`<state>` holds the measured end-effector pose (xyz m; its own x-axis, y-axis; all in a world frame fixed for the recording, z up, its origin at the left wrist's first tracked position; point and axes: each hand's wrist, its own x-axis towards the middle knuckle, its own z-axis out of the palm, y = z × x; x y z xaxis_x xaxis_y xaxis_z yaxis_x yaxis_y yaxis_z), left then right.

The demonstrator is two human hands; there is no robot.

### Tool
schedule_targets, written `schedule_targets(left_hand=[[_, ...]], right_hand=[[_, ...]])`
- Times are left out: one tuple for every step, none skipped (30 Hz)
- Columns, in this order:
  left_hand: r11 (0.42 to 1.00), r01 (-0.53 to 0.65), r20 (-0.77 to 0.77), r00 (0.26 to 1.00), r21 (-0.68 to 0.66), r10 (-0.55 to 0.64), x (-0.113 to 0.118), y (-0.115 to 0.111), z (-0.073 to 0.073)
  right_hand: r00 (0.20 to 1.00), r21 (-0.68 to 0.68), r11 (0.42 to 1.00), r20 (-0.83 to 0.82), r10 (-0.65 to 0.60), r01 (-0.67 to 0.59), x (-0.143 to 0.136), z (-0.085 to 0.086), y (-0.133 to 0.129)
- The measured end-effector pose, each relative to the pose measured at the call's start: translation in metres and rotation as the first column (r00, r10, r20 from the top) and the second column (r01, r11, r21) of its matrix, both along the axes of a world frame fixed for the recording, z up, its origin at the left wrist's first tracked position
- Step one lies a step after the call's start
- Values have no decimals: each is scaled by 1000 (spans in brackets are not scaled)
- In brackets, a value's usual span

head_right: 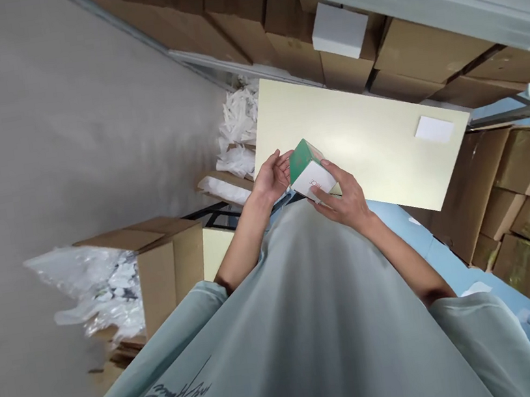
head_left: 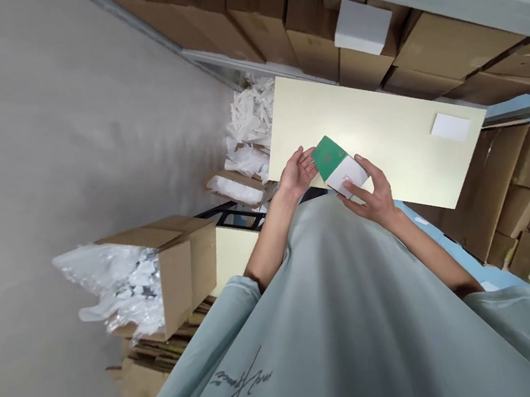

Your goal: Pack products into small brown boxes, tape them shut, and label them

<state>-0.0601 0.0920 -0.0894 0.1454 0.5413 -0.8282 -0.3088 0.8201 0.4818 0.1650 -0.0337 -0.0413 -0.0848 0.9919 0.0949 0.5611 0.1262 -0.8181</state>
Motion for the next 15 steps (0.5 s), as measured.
schedule_targets(left_hand=[[999, -36, -24, 999, -5, 36, -9, -4, 0], [997, -77, -45, 996, -12, 76, -19, -8, 1], [993, -119, -65, 991, -20, 117, -30, -13, 2], [987, -157, -83, 985, -30, 154, -42, -18, 4], [981, -187, -98, 978, -44, 182, -54, -24, 5], [976, -207, -109, 974, -64, 199, -65, -30, 6], [973, -215, -116, 972, -88, 205, -75, -36, 6], [969, -217, -117, 972, -117, 203, -84, -42, 5], [965, -216, -114, 973, -147, 200, -90, -48, 4], [960, -216, -107, 974, -176, 199, -95, -52, 1], [955, -220, -97, 974, -200, 204, -98, -56, -1], [950, -227, -84, 973, -216, 213, -99, -57, -4], [946, -234, -71, 972, -223, 224, -100, -57, -8], [945, -242, -58, 970, -220, 235, -100, -56, -12], [946, -249, -44, 968, -209, 245, -100, -53, -16]], right_hand=[[1000, 9, 1000, -11, 13, -13, -2, -5, 3], [999, 21, 1000, -30, 22, -22, -4, -11, 8], [998, 30, 999, -56, 27, -26, -6, -15, 14], [996, 31, 999, -87, 27, -25, -9, -20, 21], [993, 20, 1000, -117, 23, -20, -11, -25, 29], [990, 3, 1000, -143, 15, -15, -14, -31, 38], [987, -17, 1000, -162, 5, -8, -17, -37, 47], [984, -38, 999, -176, -4, -3, -20, -43, 57], [982, -58, 998, -188, -11, 0, -23, -49, 68], [979, -77, 997, -202, -12, -3, -27, -56, 79], [976, -98, 995, -217, -9, -12, -31, -63, 90], [973, -120, 993, -231, -4, -25, -35, -69, 102], [971, -140, 989, -241, 3, -38, -40, -74, 114], [970, -158, 986, -244, 9, -49, -45, -78, 125], [971, -172, 984, -241, 13, -56, -51, -82, 136]])
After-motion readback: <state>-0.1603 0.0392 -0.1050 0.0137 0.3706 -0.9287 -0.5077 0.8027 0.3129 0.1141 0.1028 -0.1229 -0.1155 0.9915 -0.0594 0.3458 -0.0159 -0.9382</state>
